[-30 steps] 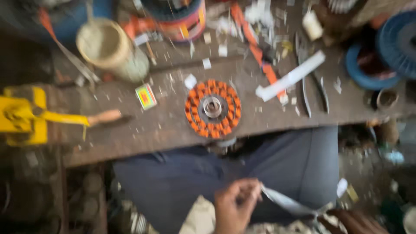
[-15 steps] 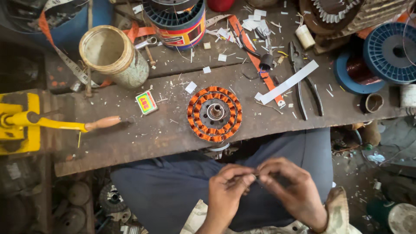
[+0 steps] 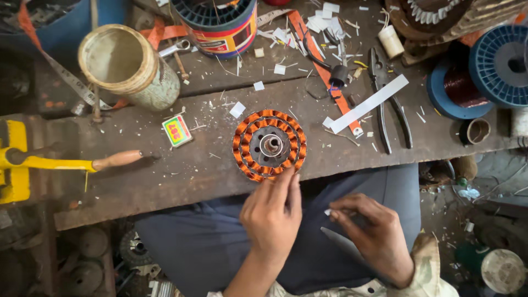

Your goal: The person is assembling a motor component by inserting small white insulating pieces into the slots of a copper-wound rotor. They use scissors to cut the insulating material and pliers to adjust the copper windings. The person works methodically, placing each piece into the rotor slots.

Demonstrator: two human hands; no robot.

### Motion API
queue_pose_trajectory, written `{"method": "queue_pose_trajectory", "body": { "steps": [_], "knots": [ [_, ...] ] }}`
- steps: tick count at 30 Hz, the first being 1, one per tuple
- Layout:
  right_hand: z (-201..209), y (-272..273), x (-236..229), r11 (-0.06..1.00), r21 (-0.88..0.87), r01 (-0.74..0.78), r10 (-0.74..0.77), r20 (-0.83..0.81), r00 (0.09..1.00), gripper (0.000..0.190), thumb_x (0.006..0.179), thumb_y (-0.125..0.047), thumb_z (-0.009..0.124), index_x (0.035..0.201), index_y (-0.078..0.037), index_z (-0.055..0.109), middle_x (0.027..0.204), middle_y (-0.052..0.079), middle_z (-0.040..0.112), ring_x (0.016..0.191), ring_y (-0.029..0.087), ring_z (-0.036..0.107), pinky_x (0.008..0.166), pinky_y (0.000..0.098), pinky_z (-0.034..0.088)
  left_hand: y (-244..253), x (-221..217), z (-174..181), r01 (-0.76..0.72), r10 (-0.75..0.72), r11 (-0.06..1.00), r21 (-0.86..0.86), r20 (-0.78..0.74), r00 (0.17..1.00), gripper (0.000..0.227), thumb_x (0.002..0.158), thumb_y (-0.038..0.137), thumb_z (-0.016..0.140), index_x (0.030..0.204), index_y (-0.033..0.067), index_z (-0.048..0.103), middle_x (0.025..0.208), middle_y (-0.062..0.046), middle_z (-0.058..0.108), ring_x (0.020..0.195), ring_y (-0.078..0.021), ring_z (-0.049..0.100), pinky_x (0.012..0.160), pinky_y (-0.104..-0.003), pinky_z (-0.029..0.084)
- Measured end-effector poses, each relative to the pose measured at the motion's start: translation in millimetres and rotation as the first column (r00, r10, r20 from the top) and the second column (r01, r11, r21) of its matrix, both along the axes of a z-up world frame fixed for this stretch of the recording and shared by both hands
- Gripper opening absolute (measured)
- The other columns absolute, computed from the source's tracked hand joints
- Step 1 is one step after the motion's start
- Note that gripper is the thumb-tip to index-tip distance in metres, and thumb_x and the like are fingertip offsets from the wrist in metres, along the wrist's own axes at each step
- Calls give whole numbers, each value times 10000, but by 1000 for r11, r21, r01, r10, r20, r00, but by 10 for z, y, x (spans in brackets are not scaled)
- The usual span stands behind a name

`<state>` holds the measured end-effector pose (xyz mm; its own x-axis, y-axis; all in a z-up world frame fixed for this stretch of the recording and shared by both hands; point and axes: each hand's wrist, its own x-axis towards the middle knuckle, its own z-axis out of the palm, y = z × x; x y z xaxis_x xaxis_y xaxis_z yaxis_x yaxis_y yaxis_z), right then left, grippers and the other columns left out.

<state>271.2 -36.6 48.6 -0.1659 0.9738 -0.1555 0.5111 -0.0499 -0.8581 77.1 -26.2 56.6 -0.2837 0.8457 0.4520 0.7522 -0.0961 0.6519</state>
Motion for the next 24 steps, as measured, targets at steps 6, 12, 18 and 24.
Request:
{"method": "queue_pose_trajectory", "body": {
  "steps": [6,12,18,24],
  "knots": [
    [92,225,-310,997,62,46,-50,60,997,191,809,-39,794,996,-38,758,922,50,811,818,116,804,674,258,626,-160,-72,-158,45,-47,999,15,230,972,204,891,25,790,1091,51,761,779,-59,667,630,-200,644,612,-343,519],
    [191,400,-624,889,449,-91,82,40,996,173,832,12,773,979,-42,698,1022,75,760,955,215,770,815,292,602,-207,-213,-288,70,-79,995,73,126,989,217,874,45,805,1085,49,752,906,-61,704,813,-233,660,762,-381,511],
    [213,501,-709,850,520,-85,8,149,989,188,851,15,786,1014,-62,732,993,82,747,909,218,760,778,308,596,-84,-479,-414,15,-34,989,150,127,991,762,810,227,886,1420,57,461,1400,-157,491,1329,-351,467,1144,-456,396],
    [240,472,-744,832,541,-123,8,209,978,202,850,17,787,1027,-59,724,995,89,741,916,229,752,782,319,590,-61,-548,-517,185,-202,979,82,360,911,1204,786,260,951,1646,36,140,1683,-204,349,1555,-392,409,1297,-476,362]
  ]
}}
